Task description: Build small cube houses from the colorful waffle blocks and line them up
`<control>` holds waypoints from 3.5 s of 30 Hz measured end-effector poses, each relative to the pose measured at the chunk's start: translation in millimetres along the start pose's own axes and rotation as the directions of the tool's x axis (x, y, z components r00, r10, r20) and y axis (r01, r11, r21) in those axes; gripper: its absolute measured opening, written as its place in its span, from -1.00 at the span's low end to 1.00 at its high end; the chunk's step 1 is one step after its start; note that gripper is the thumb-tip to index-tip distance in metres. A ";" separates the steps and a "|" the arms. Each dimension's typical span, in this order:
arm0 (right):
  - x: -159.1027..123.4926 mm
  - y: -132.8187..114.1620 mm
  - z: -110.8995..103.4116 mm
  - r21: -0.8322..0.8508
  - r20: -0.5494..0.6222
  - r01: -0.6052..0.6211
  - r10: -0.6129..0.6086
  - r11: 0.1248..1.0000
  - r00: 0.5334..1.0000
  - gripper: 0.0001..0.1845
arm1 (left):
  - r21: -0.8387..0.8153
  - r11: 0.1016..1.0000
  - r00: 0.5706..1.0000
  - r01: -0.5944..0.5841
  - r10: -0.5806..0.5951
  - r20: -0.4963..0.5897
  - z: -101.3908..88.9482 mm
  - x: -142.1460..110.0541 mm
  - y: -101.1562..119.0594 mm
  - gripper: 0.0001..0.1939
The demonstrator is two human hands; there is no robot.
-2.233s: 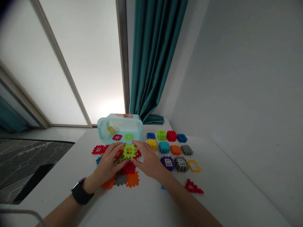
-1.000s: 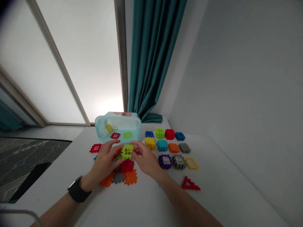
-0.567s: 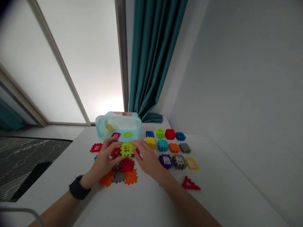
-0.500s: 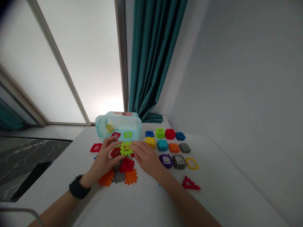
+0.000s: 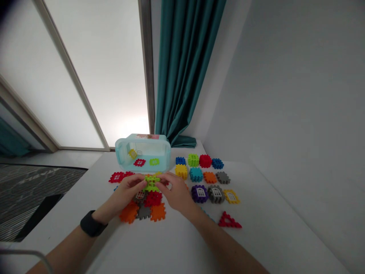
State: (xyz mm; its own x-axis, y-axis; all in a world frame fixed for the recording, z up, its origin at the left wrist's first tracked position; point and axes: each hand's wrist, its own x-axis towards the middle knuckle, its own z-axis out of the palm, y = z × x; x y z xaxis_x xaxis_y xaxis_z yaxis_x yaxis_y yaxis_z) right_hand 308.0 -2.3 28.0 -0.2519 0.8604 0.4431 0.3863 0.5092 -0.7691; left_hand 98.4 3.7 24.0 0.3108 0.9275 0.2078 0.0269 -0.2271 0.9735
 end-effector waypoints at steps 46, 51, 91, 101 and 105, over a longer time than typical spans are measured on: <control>-0.4 13.7 -13.3 -0.446 0.087 0.537 -0.562 0.716 0.822 -0.80 | 0.715 0.576 0.844 -0.396 0.534 0.037 -9.2 -3.2 -13.4 -0.61; 0.6 9.7 -16.7 -0.420 0.111 0.545 -0.556 0.725 0.824 -0.79 | 0.720 0.560 0.837 -0.410 0.545 0.053 -6.5 -4.8 -12.7 -0.60; 45.0 121.0 -150.8 -0.578 0.022 0.190 -0.217 0.794 0.976 -0.68 | 0.773 0.393 0.825 -0.497 0.491 0.281 94.7 98.0 -4.7 -0.82; 57.8 156.4 -159.3 -0.582 0.090 0.122 -0.085 0.804 0.992 -0.71 | 0.748 0.344 0.813 -0.567 0.380 0.441 105.7 95.9 -7.6 -0.74; 60.1 160.7 -159.1 -0.573 0.107 0.125 -0.076 0.810 0.991 -0.73 | 0.740 0.358 0.814 -0.570 0.368 0.449 103.3 93.5 -6.5 -0.78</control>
State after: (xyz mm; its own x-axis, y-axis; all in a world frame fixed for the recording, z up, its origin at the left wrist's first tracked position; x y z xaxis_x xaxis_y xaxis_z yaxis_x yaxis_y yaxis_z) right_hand 496.1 134.8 4.3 -0.3746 0.8115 0.4485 0.7901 0.5325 -0.3037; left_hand 225.5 61.3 27.2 0.6893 0.5383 0.4849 0.5358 -0.8293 0.1590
